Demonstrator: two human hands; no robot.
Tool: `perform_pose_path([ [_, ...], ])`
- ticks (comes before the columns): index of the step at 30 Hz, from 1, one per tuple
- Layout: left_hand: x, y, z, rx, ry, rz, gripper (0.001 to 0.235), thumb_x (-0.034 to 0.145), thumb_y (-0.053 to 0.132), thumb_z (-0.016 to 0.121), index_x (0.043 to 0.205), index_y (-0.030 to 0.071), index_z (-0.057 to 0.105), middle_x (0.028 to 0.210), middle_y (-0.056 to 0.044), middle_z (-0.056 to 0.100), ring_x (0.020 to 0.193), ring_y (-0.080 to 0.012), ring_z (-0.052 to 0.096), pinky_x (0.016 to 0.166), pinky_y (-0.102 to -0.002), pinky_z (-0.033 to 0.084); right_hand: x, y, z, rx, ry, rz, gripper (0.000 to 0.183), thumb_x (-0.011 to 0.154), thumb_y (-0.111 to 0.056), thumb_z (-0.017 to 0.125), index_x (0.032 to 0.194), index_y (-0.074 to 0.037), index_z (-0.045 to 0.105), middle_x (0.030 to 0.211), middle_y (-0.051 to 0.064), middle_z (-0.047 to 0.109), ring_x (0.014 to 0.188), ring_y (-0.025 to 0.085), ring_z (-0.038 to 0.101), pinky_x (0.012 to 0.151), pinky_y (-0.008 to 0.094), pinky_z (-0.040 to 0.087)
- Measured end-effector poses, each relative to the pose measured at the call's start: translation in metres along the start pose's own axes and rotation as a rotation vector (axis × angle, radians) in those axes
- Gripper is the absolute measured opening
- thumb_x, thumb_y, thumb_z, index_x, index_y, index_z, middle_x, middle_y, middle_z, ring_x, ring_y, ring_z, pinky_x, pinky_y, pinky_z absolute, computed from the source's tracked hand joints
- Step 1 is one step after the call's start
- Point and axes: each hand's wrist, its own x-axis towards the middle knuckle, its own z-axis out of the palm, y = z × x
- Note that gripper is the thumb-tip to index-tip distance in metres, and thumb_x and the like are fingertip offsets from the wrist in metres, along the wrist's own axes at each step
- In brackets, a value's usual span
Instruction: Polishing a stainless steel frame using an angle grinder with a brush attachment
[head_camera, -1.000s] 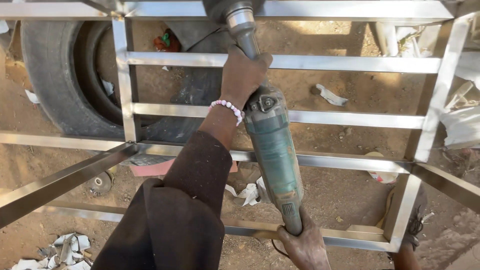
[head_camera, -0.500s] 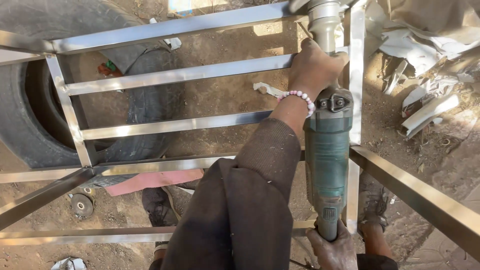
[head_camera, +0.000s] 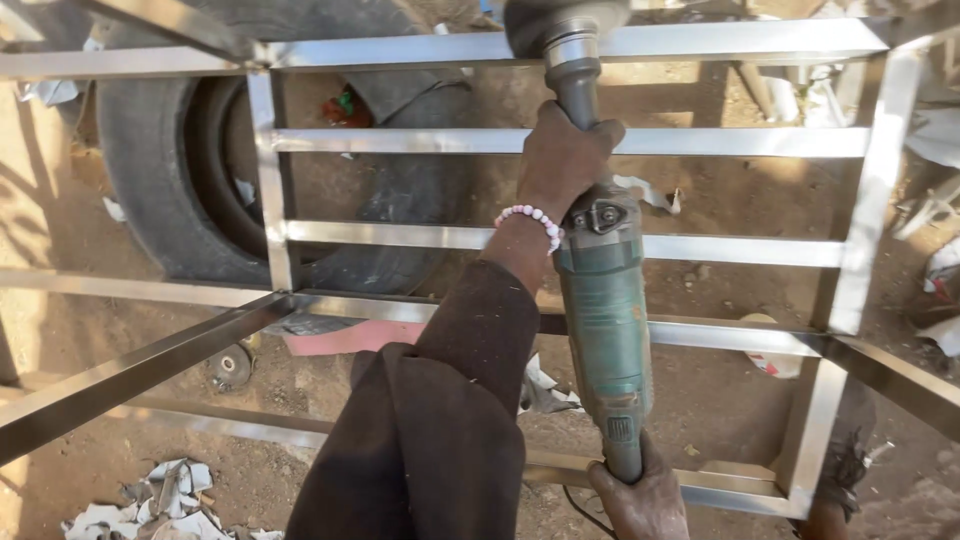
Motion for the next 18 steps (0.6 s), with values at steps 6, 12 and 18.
perform_pose_path([
  [6,0.049,-0.077,-0.137,0.029,0.214,-0.013,0.063,0.073,0.042,0.066,0.121,0.004,0.053,0.114,-0.016,0.071,0.097,-0.0350,0.072,0.080,-0.048,0.057,-0.036,-0.066,0.089,-0.082,-0.079,-0.208,0.028,0.067,-0.029,0.070,0.090,-0.014,0.068,0.078,0.008,0.060,0.070,0.024,0.053,0.067,0.041,0.045],
  [12,0.052,-0.095,-0.218,-0.153,0.263,-0.069,0.046,0.079,0.020,0.067,0.118,0.003,0.049,0.089,-0.010,0.072,0.067,-0.0208,0.072,0.059,-0.036,0.063,-0.074,-0.120,0.128,-0.104,-0.192,-0.248,0.041,0.069,-0.026,0.064,0.109,-0.021,0.070,0.083,0.003,0.066,0.073,0.018,0.055,0.070,0.035,0.048],
  [18,0.071,-0.100,-0.212,-0.007,0.332,-0.060,0.053,0.071,0.034,0.065,0.117,0.008,0.054,0.099,-0.006,0.067,0.082,-0.0221,0.070,0.071,-0.040,0.059,-0.058,-0.111,0.118,-0.081,-0.189,-0.310,0.036,0.066,-0.026,0.064,0.101,-0.022,0.071,0.081,0.002,0.065,0.073,0.020,0.052,0.069,0.036,0.045],
])
